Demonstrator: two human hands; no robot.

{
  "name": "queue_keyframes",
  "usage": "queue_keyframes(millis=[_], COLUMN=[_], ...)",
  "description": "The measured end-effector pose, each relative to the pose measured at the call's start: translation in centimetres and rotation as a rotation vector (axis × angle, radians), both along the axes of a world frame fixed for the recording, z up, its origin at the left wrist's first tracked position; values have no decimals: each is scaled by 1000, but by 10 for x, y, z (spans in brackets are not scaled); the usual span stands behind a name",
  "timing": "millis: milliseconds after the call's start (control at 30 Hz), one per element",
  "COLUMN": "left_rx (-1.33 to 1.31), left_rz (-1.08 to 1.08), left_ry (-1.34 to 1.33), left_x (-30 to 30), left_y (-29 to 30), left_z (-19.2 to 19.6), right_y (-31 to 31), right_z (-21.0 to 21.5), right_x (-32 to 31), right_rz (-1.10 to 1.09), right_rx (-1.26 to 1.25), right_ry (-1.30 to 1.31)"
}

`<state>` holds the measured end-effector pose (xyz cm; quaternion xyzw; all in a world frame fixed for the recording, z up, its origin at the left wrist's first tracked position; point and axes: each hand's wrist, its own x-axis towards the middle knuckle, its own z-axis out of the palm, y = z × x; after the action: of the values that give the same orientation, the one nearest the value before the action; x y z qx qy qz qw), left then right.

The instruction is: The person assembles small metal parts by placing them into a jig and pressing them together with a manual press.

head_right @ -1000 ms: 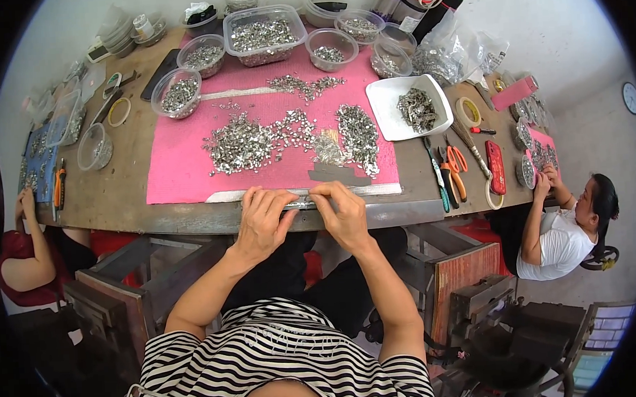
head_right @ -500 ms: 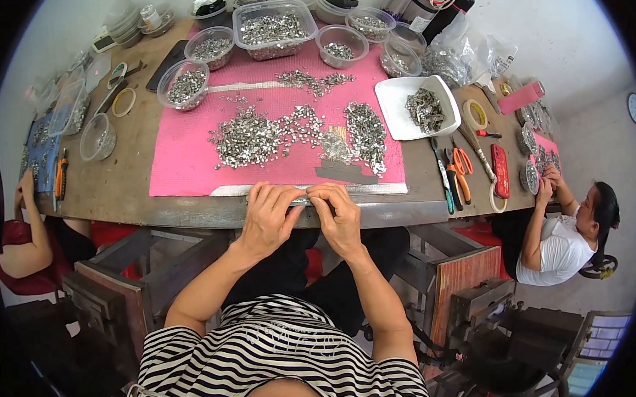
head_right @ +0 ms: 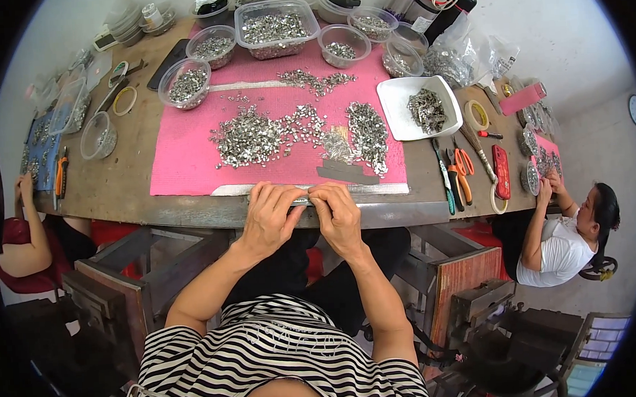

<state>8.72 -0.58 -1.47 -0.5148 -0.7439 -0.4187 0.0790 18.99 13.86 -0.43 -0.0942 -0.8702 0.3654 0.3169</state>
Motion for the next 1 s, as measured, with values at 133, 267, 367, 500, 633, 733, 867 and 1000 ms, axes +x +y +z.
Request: queue_keyframes(millis=[133,267,367,500,633,733,867,1000], left_rx=[6,5,15,7,85,121,81,-16], left_rz=[-3,22,20,-6,80,158,68,9], left_ry=[-2,28,14,-78,-99,-73,104,107], left_x=[-2,-2,2,1,-58,-128,-182,-185], left_y=[0,-1,-1,-5,-18,-25,-11,-12], left_z=[4,4,0,8,18,7,-18,-20], right_y=[0,-3,2,7,19,33,38,33], right_z=[2,3,6,12,27,31,22,-8], right_x=[-1,0,5,7,-1,-34,-124,-190], right_rz=[7,14,37,88,184,133,192,206], right_rx=[157,374,243,310,288,268,220,305], right_ry=[35,92,26,-31,-25,1,-14,-20])
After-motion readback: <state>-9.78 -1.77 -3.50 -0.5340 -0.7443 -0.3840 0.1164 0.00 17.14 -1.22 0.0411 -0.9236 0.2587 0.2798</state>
